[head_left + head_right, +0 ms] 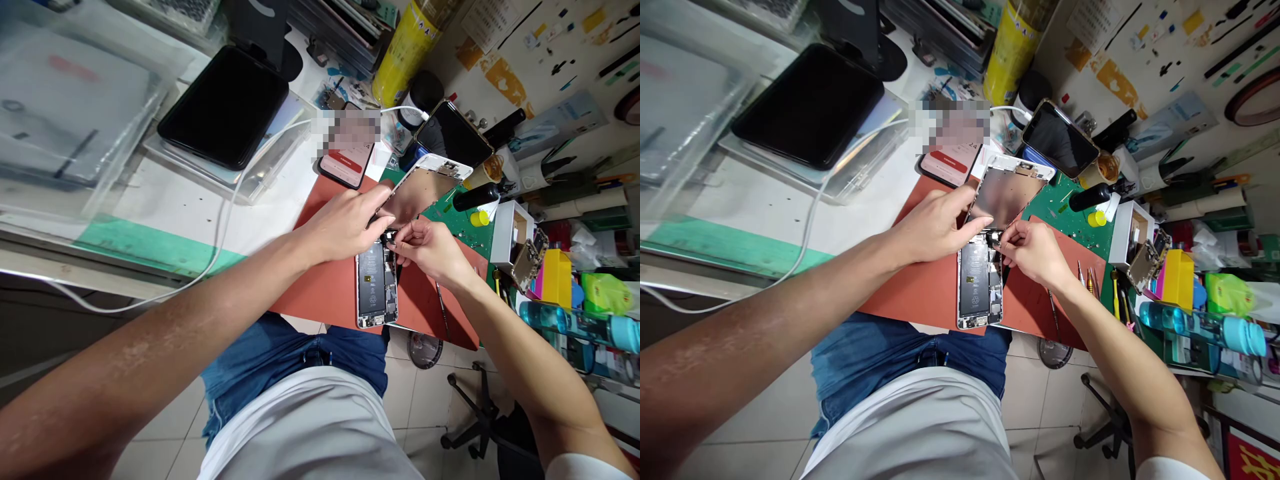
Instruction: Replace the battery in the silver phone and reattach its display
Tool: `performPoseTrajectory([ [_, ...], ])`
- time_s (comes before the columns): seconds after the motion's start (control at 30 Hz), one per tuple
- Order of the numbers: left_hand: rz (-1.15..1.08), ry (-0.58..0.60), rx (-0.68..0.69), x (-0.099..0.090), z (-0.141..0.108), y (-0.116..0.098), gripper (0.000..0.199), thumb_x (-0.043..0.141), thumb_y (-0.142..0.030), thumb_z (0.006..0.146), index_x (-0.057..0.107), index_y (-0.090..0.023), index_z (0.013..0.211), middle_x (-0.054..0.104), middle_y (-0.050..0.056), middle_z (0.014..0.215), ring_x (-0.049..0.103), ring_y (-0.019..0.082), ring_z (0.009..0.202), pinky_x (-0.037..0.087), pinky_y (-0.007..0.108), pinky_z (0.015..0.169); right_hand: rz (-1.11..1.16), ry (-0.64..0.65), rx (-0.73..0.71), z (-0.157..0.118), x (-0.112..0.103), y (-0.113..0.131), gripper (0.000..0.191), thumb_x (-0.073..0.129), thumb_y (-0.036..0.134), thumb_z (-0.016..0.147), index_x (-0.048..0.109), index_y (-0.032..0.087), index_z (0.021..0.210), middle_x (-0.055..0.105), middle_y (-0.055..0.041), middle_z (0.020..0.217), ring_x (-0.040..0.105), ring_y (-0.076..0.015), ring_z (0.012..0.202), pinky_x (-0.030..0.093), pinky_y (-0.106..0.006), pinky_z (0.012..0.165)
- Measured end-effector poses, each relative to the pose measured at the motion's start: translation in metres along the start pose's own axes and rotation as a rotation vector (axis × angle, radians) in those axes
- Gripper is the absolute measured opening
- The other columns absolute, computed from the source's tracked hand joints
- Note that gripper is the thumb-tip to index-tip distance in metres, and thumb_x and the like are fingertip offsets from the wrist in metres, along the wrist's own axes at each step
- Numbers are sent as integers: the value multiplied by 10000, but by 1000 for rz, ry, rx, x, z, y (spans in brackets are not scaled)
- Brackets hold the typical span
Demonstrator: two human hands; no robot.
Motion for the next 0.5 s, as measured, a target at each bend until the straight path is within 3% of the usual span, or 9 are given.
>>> performPoseTrajectory([
  [0.5,-10,17,-30,0,0,0,32,536,-212,986,506,-224,982,743,-9,780,555,157,494,402,332,601,70,13,-7,-3,0,0,346,906,427,720,646,199,731,639,6,619,644,-147,575,524,-277,545],
])
Point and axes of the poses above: each hand's wrist, its own z-axis towards the middle knuckle, its own x-axis out of the palm, y = z × x, the point moved 5 cm from there along z, towards the middle knuckle
